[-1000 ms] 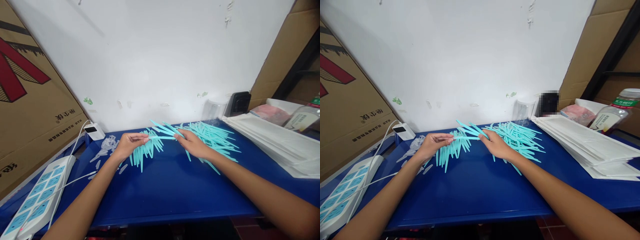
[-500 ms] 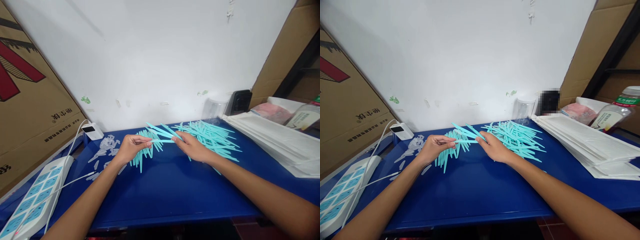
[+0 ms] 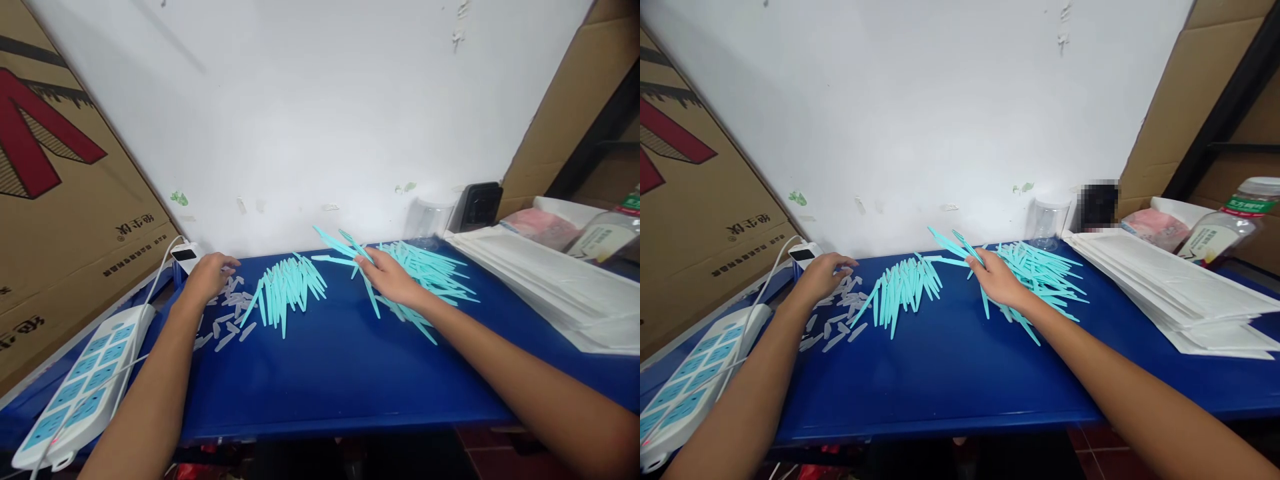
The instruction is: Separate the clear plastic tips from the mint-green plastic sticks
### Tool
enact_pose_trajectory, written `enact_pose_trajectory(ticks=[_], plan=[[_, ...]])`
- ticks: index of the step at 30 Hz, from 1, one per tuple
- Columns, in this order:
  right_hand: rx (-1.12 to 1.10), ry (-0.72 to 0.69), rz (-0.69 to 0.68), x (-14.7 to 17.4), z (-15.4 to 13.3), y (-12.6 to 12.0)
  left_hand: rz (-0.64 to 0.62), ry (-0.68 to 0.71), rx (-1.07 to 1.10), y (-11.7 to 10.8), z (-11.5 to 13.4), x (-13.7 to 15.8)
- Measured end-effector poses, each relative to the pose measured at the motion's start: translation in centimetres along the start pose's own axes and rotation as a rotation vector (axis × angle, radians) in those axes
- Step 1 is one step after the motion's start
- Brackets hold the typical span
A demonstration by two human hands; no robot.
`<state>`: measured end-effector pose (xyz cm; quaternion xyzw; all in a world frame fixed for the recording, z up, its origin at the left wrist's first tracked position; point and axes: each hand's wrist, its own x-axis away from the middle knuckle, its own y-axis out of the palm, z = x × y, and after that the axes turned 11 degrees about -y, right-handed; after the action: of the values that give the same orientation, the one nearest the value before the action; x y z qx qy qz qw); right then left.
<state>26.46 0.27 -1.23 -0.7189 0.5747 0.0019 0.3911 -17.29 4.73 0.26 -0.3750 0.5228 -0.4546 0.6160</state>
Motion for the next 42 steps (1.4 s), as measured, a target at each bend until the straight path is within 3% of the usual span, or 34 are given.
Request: enact_pose_trajectory(ticks=[6, 18, 23, 26, 29, 36, 42], plan=[[0.027, -0.036, -0.066, 0.1, -0.3, 0.1, -0.231, -0.044, 0.009, 1.6, -0.2, -0.2], [0.042, -0.071, -0.124, 0.1, 0.1, 0.3, -0.119, 0.049, -0.058, 4.0, 0.2, -0.6], [-0.030, 0.014, -0.179, 0.3, -0.5, 0.0, -0.111, 0.020, 0.276, 3.0, 2.5, 0.3], [-0.060, 0.029, -0.203, 0.3, -0.8, -0.2, -0.201, -0.015, 0.623, 2.3, 4.6, 0.8], [-0.062, 0.009, -0.215, 0.3, -1.2, -0.4, -0.276, -0.036, 0.826, 2.0, 6.3, 1.5], [-0.069, -0.012, -0.256, 0.4, -1.5, -0.7, -0.357, -0.054, 0.975, 1.6, 8.4, 2.6], [-0.099, -0.021, -0.287, 0.4, -1.2, -0.6, -0.288, -0.056, 1.030, 1.5, 8.7, 2.7]])
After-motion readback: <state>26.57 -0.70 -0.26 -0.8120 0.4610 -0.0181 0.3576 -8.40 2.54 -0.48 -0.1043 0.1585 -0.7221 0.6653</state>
